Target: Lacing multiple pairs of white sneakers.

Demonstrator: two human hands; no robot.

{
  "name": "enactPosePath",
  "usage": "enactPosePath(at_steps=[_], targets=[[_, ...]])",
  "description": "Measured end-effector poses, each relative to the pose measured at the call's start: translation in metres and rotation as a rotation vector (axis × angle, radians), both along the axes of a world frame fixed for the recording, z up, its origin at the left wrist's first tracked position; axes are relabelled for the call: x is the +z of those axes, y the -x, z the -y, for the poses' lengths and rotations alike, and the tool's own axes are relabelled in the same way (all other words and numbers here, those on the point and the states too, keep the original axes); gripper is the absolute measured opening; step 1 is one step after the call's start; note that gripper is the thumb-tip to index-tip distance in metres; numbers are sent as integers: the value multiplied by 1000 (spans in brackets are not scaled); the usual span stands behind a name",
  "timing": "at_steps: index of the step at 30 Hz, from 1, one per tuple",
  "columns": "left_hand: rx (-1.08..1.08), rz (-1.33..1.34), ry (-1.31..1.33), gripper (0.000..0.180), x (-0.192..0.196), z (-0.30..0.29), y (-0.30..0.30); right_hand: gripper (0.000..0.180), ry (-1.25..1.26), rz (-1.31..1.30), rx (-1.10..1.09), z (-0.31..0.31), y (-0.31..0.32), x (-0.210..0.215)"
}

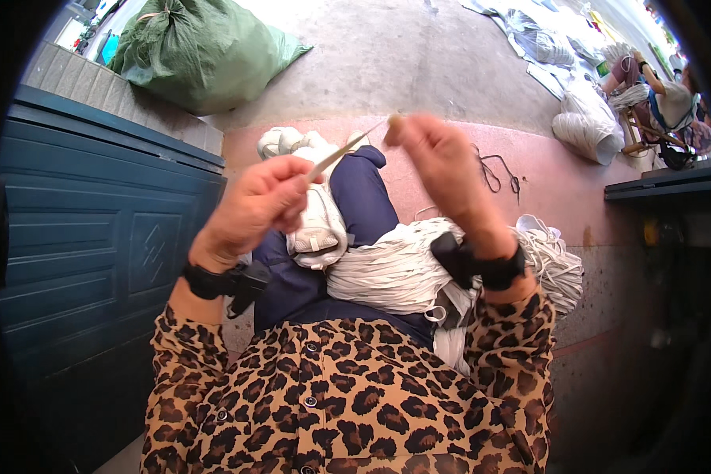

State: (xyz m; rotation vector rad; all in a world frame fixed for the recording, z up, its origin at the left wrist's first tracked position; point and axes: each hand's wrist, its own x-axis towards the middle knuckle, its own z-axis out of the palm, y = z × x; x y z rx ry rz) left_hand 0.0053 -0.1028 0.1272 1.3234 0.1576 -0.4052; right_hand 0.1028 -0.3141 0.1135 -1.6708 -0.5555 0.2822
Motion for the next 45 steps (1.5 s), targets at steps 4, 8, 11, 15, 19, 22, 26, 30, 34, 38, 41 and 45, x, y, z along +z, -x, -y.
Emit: enactPosePath(at_steps=[4,8,11,15,19,22,26,30,34,38,41,45], targets=[[-37,49,-137,16,-5,-39,19,32,343,287,-177,19,-31,10],[-29,-102,-162,15,-38,-57,38,30,735,312,-176,45,-37,-64],[55,-292,-172,16,-76,-59,43,9,1045,678,28,37,-14,-103],[22,-133,-573,21,-125,-32,43,29,163,132,200,-50,40,-119],[217,-120,-383,16,-125,-20,34,30,94,-193,338,-103,66,-117],[365,-318,37,16,-126,-33,34,29,147,-301,399,-114,58,-115],[473,-392,101,23,-124,-43,29,28,378,-133,403,-112,40,-130],[457,-150,-400,19,-141,-51,19,22,408,55,236,-108,23,-153],[251,180,-1000,19,-158,-50,21,20,458,300,292,-110,19,-162],[218,137,-1010,22,-160,-44,20,17,502,348,237,-112,23,-165],[226,138,-1002,21,-159,-45,21,14,564,361,262,-113,23,-163],[237,142,-975,21,-160,-44,21,13,502,380,298,-109,21,-166]])
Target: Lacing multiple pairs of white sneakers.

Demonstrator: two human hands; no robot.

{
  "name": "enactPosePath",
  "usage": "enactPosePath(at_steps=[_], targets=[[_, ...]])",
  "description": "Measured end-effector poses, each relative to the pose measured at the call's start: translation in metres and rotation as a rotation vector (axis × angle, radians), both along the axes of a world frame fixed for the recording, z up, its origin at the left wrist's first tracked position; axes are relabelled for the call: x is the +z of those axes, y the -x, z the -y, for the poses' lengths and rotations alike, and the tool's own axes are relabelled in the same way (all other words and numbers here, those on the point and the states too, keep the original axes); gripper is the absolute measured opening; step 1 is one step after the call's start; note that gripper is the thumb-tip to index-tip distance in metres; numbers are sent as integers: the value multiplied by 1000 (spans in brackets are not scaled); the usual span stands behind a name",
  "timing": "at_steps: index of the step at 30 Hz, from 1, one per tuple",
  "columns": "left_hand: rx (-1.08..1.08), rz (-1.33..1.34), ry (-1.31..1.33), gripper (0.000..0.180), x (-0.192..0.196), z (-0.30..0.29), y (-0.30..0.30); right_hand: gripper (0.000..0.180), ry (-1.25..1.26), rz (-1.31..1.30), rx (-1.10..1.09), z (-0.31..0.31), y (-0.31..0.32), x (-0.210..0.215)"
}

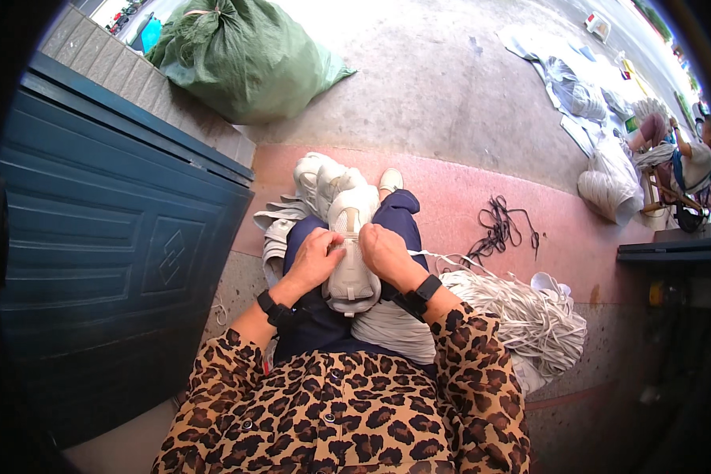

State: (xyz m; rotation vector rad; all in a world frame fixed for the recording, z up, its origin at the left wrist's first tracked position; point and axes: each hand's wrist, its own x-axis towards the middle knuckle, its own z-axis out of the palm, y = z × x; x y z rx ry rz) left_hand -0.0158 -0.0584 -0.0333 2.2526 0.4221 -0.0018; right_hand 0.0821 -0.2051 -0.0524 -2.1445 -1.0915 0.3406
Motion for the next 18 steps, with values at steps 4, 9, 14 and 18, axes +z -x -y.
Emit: enactPosePath(at_steps=[4,9,14,18], targets=[[1,7,-15,20,-2,0,0,12,4,1,47,3,-3,-1],[2,18,-26,19,-2,2,0,11,6,18,43,2,-5,1],[3,25,-15,19,-2,2,1,11,37,-7,24,0,-4,2],[-9,95,-81,20,-2,3,2,11,57,-10,18,-5,-2,4]])
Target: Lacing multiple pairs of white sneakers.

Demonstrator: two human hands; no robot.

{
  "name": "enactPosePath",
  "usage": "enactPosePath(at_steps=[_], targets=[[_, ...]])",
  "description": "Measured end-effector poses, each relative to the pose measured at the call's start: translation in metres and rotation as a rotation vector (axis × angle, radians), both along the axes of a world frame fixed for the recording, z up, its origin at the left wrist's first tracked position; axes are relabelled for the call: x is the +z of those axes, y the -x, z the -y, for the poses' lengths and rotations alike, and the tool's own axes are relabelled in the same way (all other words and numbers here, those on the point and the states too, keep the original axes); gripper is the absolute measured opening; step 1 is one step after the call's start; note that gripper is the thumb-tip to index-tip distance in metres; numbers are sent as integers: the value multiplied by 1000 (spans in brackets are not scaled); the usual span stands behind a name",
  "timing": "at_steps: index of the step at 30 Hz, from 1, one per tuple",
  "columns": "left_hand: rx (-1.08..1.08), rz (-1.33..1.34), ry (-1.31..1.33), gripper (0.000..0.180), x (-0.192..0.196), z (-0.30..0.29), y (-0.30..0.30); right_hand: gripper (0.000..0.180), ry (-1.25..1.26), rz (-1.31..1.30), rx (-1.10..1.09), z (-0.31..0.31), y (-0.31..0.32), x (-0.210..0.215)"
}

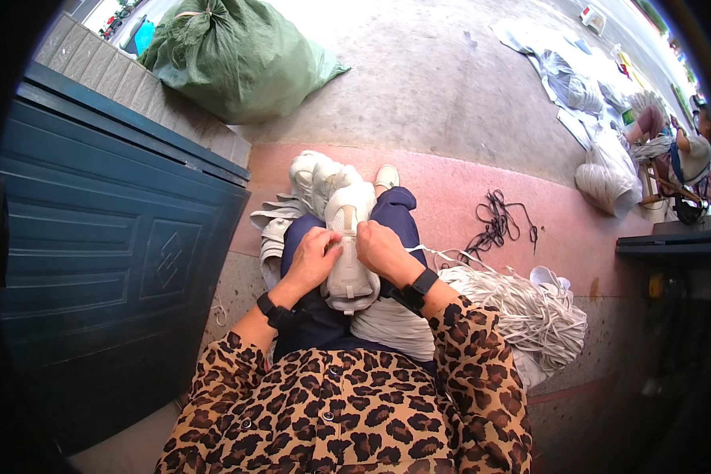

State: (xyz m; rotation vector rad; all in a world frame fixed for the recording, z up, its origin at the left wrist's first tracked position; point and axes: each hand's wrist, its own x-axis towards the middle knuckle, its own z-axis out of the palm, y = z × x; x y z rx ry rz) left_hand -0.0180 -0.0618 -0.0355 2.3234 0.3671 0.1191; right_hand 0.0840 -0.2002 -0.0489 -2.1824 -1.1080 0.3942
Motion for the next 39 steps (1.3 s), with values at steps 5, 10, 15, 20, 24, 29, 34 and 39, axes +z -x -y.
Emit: enactPosePath(at_steps=[5,10,15,20,24,29,34,39], targets=[[1,62,-53,16,-5,5,-2,15,64,-76,62,-6,-14,-25],[-30,43,-62,12,-4,0,-6,22,56,-617,41,-3,-24,-5],[-91,9,-43,12,-4,-7,-13,16,-22,-322,-41,-3,-14,-3],[-153,-89,-75,16,1,-9,-19,7,-53,-218,-105,-11,-10,-9],[-185,-100,-116,16,4,-11,-20,6,-54,-188,-92,-15,-6,-12],[-230,-155,-148,15,10,-14,-22,23,-197,-98,-162,-16,5,-9],[-237,-182,-136,14,9,-14,-25,32,-177,-150,-179,-20,10,0],[-240,-237,-78,14,16,-11,-34,35,-112,-252,-219,-16,7,-3]])
